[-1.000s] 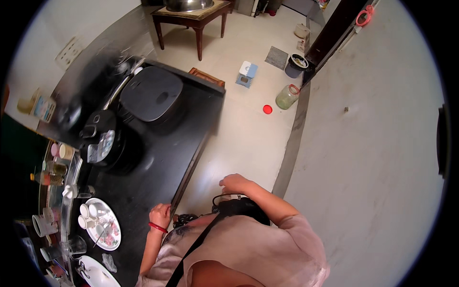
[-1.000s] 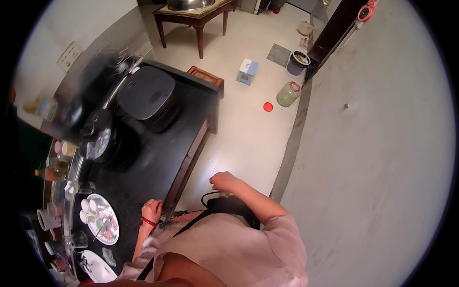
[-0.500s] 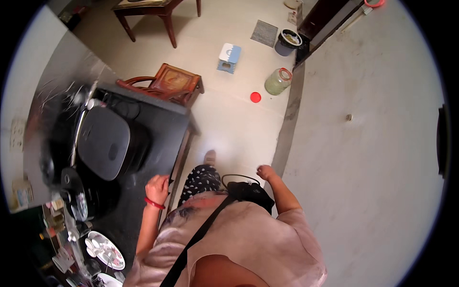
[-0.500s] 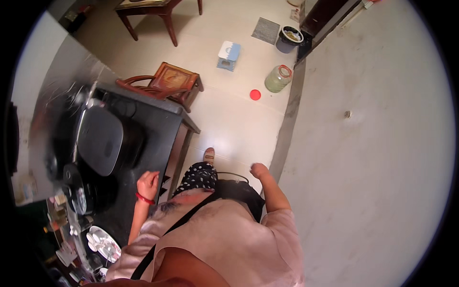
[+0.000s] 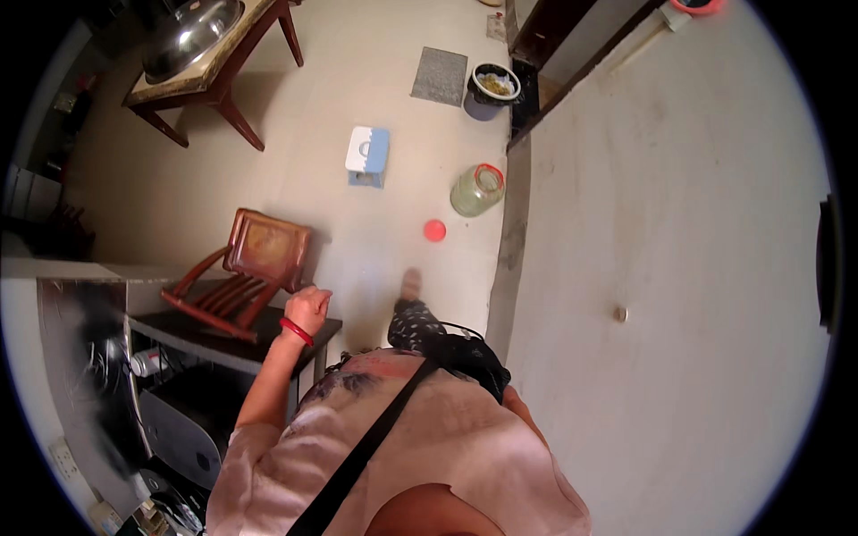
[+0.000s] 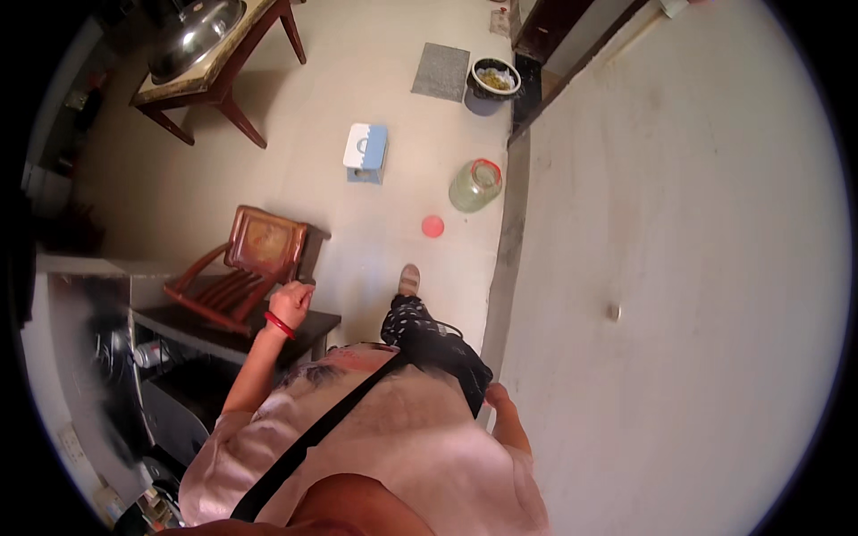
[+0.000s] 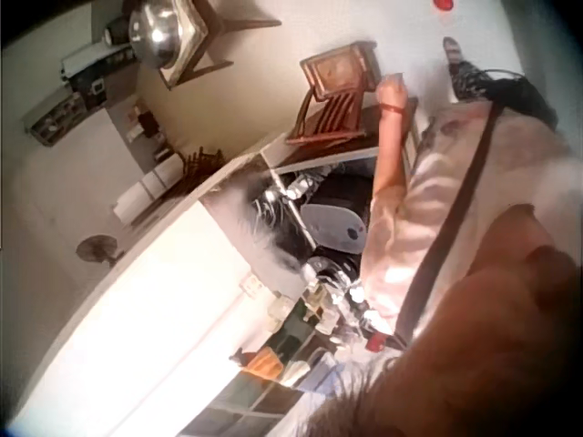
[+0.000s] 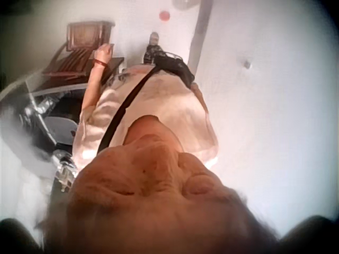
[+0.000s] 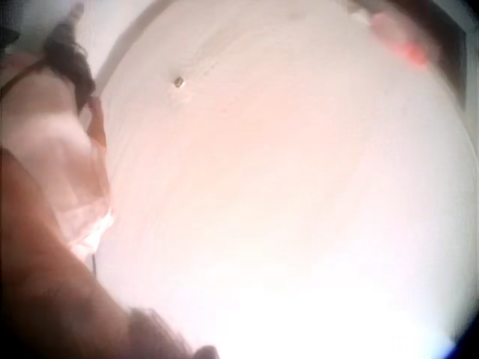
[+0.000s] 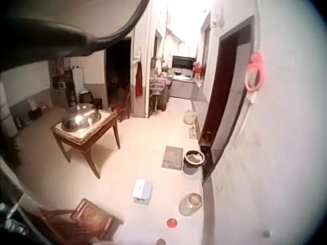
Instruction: The person moves around a kitchen, handling various containers and kitchenware. They pick up a mug, transfer a yellow substance from a pink basin into the mug, and place the mug on a counter. They also handle a blue and white ceramic jar, wrapping it in plastic, and move a large jar with a red lid to a drawer.
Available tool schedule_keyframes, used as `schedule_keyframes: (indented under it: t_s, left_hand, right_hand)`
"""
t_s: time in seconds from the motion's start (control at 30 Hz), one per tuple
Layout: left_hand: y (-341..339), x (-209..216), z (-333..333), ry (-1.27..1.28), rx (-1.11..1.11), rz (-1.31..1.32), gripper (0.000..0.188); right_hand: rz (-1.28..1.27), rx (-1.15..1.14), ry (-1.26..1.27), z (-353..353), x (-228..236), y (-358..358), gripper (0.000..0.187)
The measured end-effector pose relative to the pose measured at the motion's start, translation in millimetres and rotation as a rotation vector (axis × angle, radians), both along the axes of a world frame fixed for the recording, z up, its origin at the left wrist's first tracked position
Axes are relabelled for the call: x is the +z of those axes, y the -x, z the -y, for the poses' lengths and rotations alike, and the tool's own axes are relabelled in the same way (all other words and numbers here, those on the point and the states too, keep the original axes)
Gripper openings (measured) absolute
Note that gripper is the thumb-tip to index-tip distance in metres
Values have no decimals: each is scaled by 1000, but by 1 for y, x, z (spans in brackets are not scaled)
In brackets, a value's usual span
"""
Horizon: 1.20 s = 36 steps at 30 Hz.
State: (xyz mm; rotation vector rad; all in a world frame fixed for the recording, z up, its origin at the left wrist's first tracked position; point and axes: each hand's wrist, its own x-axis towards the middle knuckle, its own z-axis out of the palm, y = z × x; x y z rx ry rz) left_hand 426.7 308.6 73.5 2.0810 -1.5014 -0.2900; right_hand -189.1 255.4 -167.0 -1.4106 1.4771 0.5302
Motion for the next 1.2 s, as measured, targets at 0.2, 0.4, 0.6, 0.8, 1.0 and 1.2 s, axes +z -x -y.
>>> schedule_keyframes:
  t_s: [0.2, 0.4, 0.6, 0.8, 1.0, 1.2]
  left_hand:
    - [-64, -153, 8, -616, 182, -237, 19]
    - [-111, -253, -13, -1168, 261, -322, 28]
    - [-200, -339, 90, -965, 304, -302, 33]
    - [-327, -220, 422, -995, 93, -265, 24]
    - [-425, -142, 720, -487, 427, -746, 21]
    - [-463, -146, 867, -446, 474, -874, 18]
  right_hand:
    - [58, 157, 262, 220, 10, -117, 22]
    - [186, -149, 326, 443, 94, -272, 18]
    - [-14, 156, 279, 579, 86, -350, 20]
    - [69, 40, 157, 700, 97, -411, 21]
    - [33, 31, 237, 807, 60, -443, 20]
    - [-162, 145, -24, 947, -4, -480, 18]
